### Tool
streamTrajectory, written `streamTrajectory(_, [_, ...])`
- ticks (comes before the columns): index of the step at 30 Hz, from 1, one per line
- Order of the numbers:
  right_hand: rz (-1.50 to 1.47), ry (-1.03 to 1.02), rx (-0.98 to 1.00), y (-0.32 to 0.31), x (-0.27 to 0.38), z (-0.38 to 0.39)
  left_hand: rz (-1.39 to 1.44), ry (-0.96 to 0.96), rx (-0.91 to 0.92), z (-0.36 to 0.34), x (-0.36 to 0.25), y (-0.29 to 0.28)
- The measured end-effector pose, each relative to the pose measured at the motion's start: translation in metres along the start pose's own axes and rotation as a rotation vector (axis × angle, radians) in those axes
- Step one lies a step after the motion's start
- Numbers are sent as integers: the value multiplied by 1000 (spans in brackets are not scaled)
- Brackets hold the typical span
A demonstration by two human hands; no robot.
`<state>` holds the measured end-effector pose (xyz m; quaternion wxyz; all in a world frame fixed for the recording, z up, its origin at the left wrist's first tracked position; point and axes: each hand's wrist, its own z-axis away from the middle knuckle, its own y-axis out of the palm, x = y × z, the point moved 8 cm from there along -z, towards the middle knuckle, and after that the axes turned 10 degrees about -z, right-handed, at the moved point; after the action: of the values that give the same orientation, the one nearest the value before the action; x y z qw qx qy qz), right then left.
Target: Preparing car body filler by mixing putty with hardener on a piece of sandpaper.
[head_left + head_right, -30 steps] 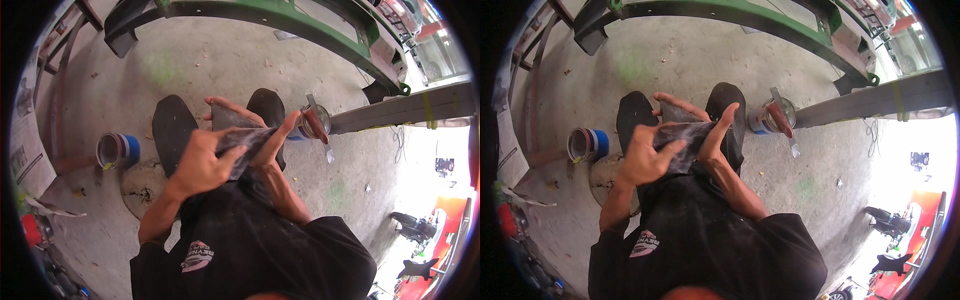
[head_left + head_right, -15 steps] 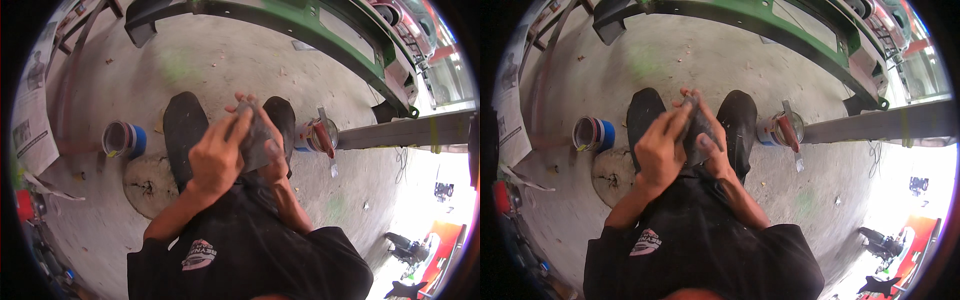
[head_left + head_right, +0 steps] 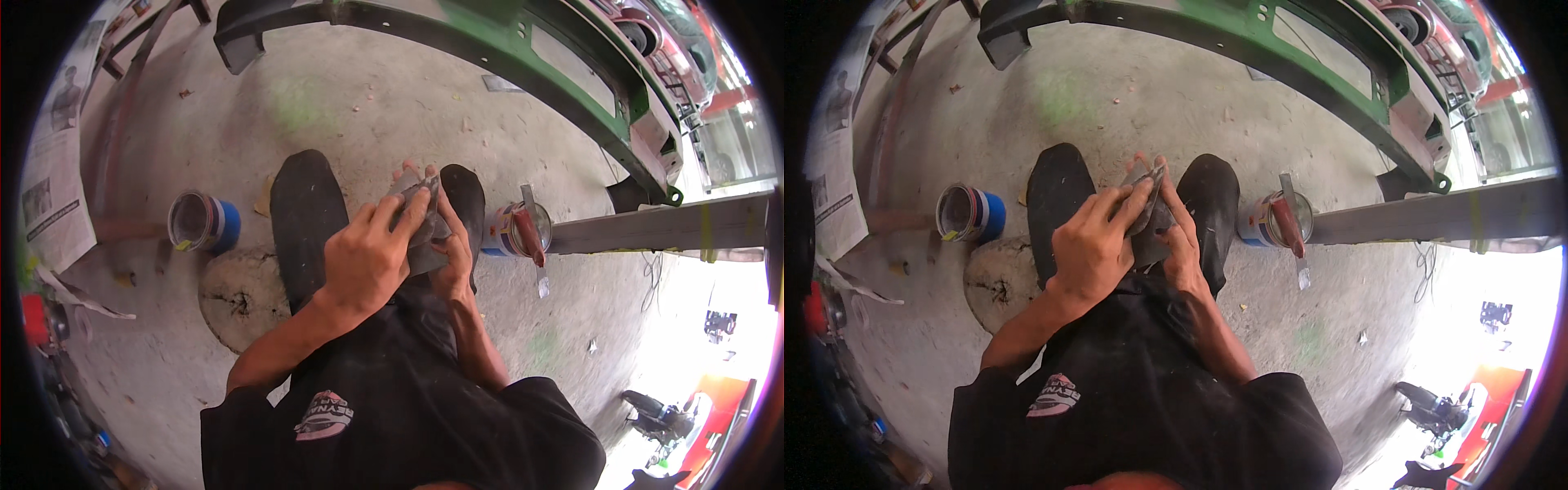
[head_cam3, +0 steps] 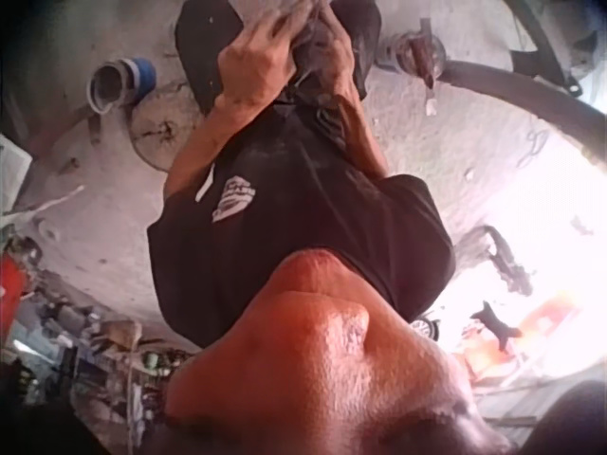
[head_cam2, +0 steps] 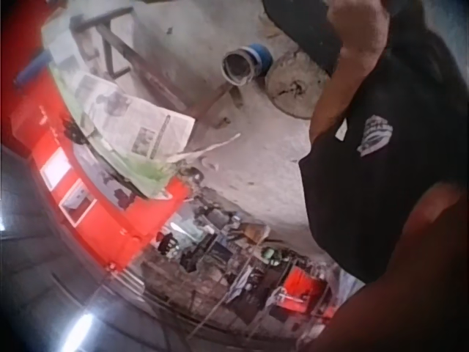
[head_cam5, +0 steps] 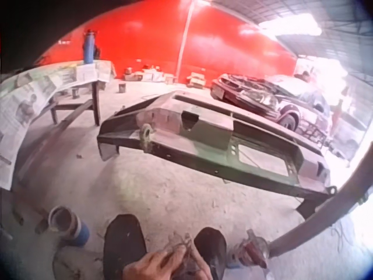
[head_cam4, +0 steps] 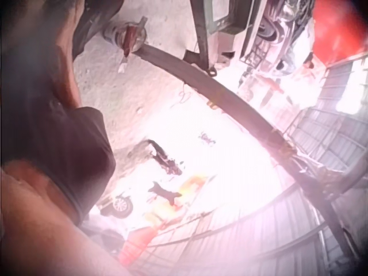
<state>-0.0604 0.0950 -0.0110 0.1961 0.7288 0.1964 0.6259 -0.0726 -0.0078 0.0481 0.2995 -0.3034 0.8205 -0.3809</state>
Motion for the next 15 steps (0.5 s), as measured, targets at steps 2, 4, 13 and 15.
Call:
streamTrajectory(2, [112, 18, 48, -1, 5, 4, 4, 33, -26, -5, 2, 0])
streamTrajectory(4, [186, 72, 53, 4, 2, 14, 14, -110, 101, -24, 35, 15])
streamTrajectory(13, [-218, 167, -121, -56, 4, 0, 817, -654, 215, 4, 197, 34])
streamTrajectory(15, [-122, 154, -159, -62, 4, -1, 791, -747, 283, 25, 231, 59])
